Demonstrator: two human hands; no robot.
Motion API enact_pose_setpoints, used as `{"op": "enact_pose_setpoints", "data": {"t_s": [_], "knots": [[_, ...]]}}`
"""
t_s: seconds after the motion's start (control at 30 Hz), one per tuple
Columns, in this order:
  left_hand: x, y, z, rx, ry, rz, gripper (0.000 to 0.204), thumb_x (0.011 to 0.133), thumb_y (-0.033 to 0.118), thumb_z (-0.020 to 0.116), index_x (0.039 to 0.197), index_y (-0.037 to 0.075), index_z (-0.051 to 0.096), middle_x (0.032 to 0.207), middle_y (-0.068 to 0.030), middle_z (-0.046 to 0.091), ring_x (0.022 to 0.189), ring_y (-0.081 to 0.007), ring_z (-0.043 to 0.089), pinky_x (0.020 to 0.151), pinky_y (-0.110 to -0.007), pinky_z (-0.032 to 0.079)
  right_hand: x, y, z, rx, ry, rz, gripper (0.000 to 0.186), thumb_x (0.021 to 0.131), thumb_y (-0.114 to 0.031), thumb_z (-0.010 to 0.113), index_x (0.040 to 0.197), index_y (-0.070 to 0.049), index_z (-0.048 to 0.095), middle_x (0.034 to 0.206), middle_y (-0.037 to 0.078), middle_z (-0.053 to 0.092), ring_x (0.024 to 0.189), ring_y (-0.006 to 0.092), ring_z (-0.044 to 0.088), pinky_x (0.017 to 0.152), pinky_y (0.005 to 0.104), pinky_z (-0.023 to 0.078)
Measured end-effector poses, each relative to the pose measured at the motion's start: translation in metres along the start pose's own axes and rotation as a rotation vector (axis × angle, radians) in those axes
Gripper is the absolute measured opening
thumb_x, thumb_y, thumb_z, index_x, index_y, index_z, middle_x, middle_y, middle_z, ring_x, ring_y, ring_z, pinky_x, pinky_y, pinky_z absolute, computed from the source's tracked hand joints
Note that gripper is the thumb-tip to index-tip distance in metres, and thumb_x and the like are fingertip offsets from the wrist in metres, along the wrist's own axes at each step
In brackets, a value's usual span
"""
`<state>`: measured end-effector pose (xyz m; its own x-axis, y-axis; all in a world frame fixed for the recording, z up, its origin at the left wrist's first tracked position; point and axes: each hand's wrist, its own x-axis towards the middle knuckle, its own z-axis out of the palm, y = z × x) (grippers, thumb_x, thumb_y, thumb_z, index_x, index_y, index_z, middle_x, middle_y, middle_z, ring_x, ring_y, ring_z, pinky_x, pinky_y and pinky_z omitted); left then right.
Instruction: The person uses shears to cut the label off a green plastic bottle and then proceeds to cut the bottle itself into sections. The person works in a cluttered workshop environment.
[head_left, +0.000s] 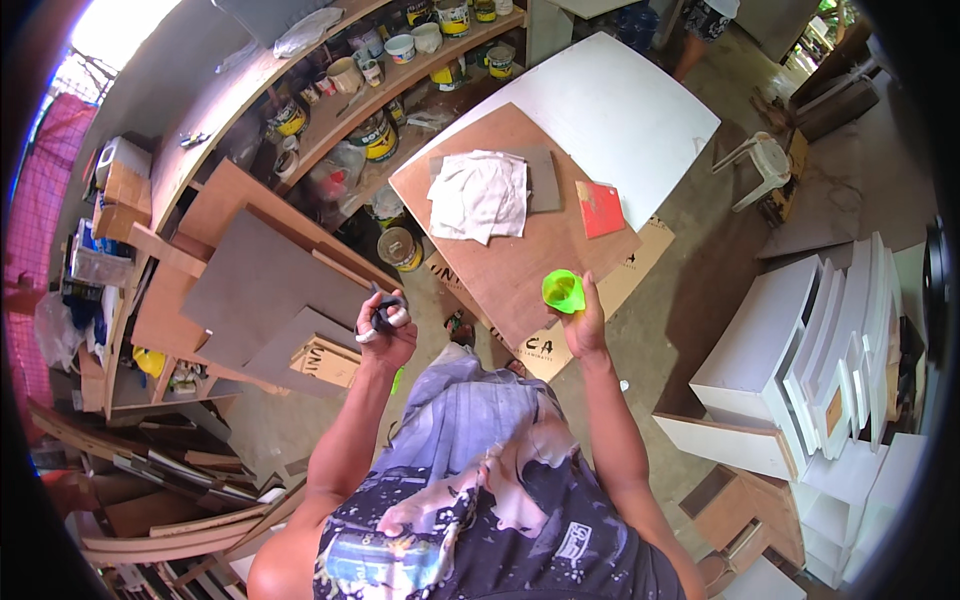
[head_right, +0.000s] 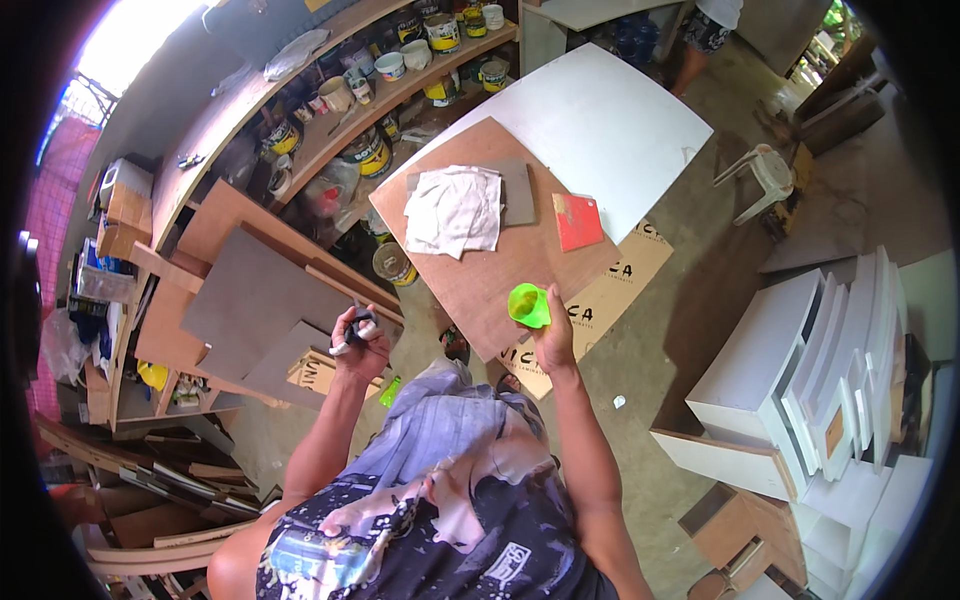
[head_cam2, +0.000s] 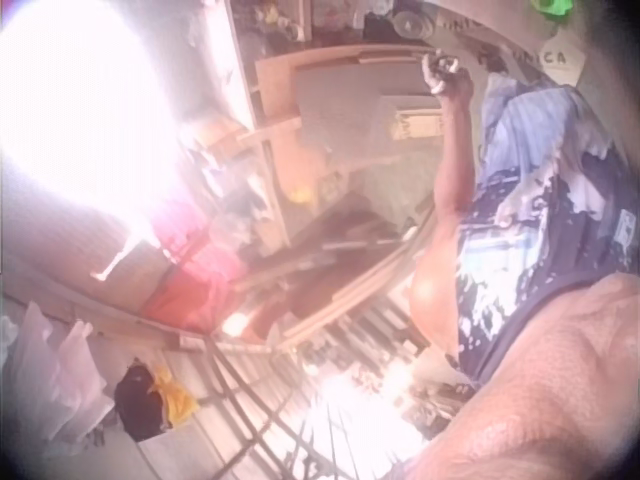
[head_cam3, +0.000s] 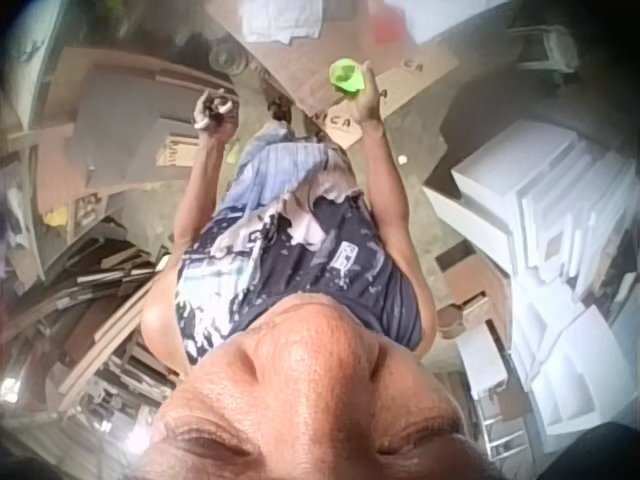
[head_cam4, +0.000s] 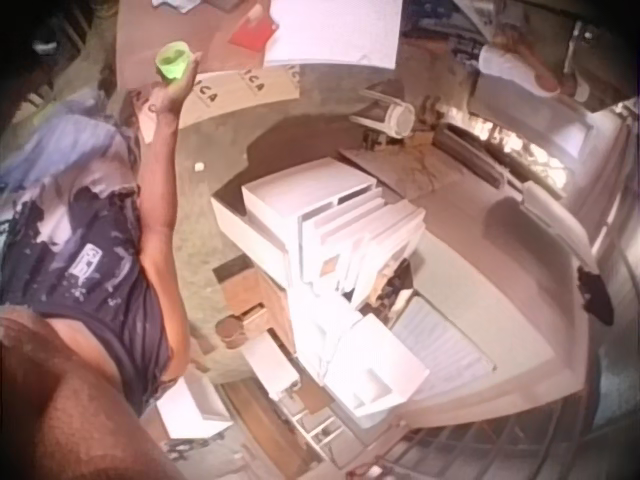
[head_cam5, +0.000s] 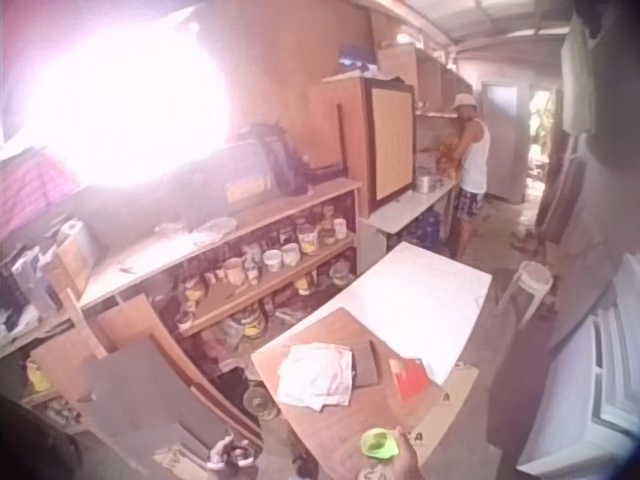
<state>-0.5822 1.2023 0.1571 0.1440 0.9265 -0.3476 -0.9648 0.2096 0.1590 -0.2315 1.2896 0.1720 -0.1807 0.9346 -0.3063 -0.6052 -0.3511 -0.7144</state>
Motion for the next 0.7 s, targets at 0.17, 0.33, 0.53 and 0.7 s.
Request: {"op": "enact_pose_setpoints", "data": {"t_s": [0.17,0.33,0.53,0.7], "knots": [[0.026,0.017,0.088,0.259,0.051,0.13,0.028,0.09,0.022,0.055,0.111,0.005,0.06,0.124,-0.0161,0.064,0.11,-0.0252,0.063,0.1,-0.042,0.049,-0.003,0.007,0.001,-0.03,0.112,-0.043,0.053,0.102,-0.056,0.042,0.112,-0.008,0.065,0.097,0.006,0.07,0.084,0.0188,0.067,0.072,0.0337,0.054],[0.051,0.081,0.049,0.294,0.243,0.063,0.024,0.089,0.02,0.072,0.104,0.004,0.062,0.078,-0.0027,0.067,0.066,-0.0115,0.064,0.057,-0.024,0.051,0.004,0.009,0.03,-0.029,0.206,-0.039,0.059,0.1,-0.061,0.043,0.104,-0.006,0.066,0.084,0.008,0.068,0.074,0.0192,0.063,0.068,0.0318,0.05],[0.06,0.226,0.085,1.684,0.47,0.695,0.046,0.073,0.035,0.088,0.099,0.003,0.068,0.081,-0.0066,0.071,0.075,-0.0176,0.068,0.068,-0.031,0.053,0.022,0.011,0.062,-0.047,0.271,-0.033,0.059,0.098,-0.063,0.047,0.104,-0.008,0.066,0.083,0.006,0.068,0.073,0.0172,0.062,0.066,0.03,0.05],[0.118,0.421,0.188,1.799,0.844,0.974,0.052,0.08,0.049,0.079,0.102,0.003,0.07,0.088,-0.0171,0.073,0.08,-0.028,0.071,0.072,-0.042,0.054,0.046,0.019,0.084,-0.022,0.247,-0.044,0.059,0.098,-0.063,0.046,0.103,-0.008,0.066,0.082,0.005,0.067,0.072,0.0167,0.062,0.065,0.0297,0.049]]}}
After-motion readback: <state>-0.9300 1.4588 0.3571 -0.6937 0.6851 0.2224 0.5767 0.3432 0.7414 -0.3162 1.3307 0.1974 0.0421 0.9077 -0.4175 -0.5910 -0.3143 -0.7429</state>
